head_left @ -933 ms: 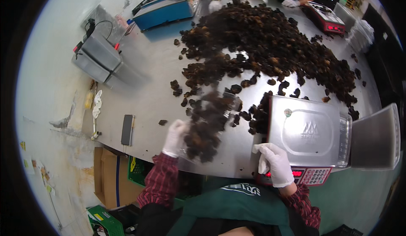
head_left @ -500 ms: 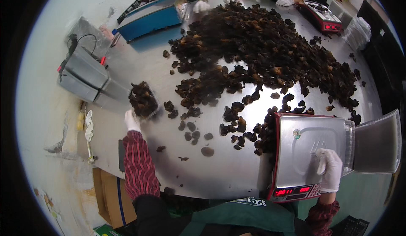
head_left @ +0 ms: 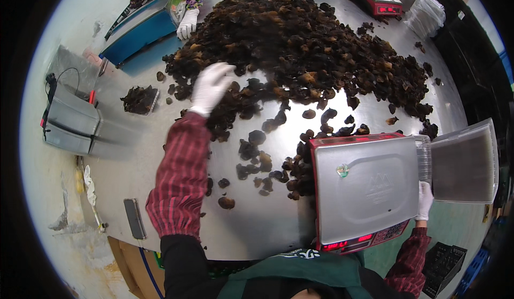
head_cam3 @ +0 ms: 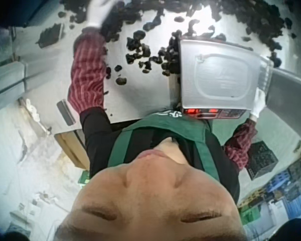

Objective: The person picks up pieces of black fungus from a pile and places them into a plastic container on a digital scale by hand.

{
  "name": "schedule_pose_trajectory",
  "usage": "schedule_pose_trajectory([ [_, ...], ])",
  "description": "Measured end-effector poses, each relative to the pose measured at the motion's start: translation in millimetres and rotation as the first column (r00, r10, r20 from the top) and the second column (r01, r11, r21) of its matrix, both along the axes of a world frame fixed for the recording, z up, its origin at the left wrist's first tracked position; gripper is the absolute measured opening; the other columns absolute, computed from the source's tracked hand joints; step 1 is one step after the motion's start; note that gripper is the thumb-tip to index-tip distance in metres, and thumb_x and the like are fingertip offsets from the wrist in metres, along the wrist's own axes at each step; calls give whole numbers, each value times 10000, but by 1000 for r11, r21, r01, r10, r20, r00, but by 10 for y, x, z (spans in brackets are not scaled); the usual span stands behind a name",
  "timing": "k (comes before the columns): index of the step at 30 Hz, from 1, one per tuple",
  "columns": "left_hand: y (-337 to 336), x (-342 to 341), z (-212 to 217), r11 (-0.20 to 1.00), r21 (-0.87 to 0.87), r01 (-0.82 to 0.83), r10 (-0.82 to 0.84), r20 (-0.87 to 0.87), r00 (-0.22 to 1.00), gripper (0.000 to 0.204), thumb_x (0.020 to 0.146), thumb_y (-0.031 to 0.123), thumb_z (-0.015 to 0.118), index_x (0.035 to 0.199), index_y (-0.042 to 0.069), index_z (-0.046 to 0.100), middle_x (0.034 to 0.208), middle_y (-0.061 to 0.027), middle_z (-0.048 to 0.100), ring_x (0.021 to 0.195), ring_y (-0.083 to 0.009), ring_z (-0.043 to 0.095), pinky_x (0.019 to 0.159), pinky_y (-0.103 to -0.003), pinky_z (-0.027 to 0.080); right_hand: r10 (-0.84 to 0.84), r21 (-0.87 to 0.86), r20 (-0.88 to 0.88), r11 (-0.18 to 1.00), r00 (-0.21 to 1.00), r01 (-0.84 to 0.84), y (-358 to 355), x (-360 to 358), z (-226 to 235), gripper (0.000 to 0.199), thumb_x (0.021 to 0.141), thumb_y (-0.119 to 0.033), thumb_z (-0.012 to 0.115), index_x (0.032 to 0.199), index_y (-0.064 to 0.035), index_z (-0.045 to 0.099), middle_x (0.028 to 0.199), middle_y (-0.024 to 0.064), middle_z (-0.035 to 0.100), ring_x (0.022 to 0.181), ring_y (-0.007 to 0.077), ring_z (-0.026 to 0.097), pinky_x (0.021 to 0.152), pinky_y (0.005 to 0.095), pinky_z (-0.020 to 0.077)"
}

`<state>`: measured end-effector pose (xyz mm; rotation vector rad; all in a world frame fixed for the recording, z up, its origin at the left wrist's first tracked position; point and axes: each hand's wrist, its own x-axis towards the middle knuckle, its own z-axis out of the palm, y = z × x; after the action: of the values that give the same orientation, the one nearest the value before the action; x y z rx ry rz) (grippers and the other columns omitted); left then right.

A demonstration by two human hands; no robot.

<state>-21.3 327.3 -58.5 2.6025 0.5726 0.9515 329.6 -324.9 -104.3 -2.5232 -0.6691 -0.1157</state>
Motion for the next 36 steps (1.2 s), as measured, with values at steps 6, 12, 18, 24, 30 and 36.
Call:
schedule_pose_trajectory([
  [6, -1119, 1978, -246, 982, -2, 191, -180, -350, 919, 543, 790, 503, 663, 1281, 280, 600, 1472, -134, 404, 1360, -411, 331, 1061, -613, 284, -238, 22, -38, 971, 970, 239, 201, -102, -140, 289, 915, -310, 663, 883, -41, 563, 613, 44, 504, 547, 139, 437, 553, 323, 414],
  [12, -1522, 1653, -355, 947, 21, 322, -292, -367, 883, 281, 778, 258, 675, 1021, 122, 641, 1313, -122, 507, 1174, -345, 496, 902, -464, 475, -173, 35, -12, 984, 985, 173, 186, -71, -164, 260, 925, -260, 640, 930, -17, 548, 764, 112, 583, 665, 236, 554, 659, 352, 465],
  [18, -1475, 563, 358, 928, -220, 301, -354, -775, 523, 163, 776, 199, 657, 916, 122, 691, 979, -83, 627, 892, -302, 639, 787, -414, 544, -233, 4, 7, 973, 972, 233, 158, -137, -227, 273, 919, -268, 631, 999, -12, 577, 850, 149, 628, 758, 310, 611, 705, 389, 480],
  [24, -1702, 1938, 289, 802, -65, 594, -566, -404, 719, 442, 813, 250, 689, 1233, 127, 626, 1301, -203, 534, 1188, -372, 517, 969, -426, 453, -210, 52, 77, 977, 975, 206, 151, -79, -287, 211, 923, -224, 626, 971, -24, 576, 822, 125, 630, 722, 271, 604, 683, 364, 478],
  [30, -1950, 2429, -272, 596, -273, 755, -792, -354, 497, 164, 826, 214, 640, 944, 107, 677, 1084, -94, 608, 1106, -298, 523, 951, -425, 416, -233, 1, -38, 972, 972, 233, 261, -126, -41, 195, 911, -190, 621, 1001, -20, 588, 872, 140, 641, 779, 307, 617, 707, 383, 480],
  [36, -1057, 1676, 534, 857, -432, 281, -499, -831, 244, 321, 795, 219, 684, 1095, 107, 692, 1054, -132, 665, 973, -286, 637, 860, -376, 510, -243, 48, 11, 969, 970, 243, 287, -228, -95, 161, 919, -145, 611, 1011, -16, 582, 866, 131, 636, 763, 270, 613, 708, 356, 481],
])
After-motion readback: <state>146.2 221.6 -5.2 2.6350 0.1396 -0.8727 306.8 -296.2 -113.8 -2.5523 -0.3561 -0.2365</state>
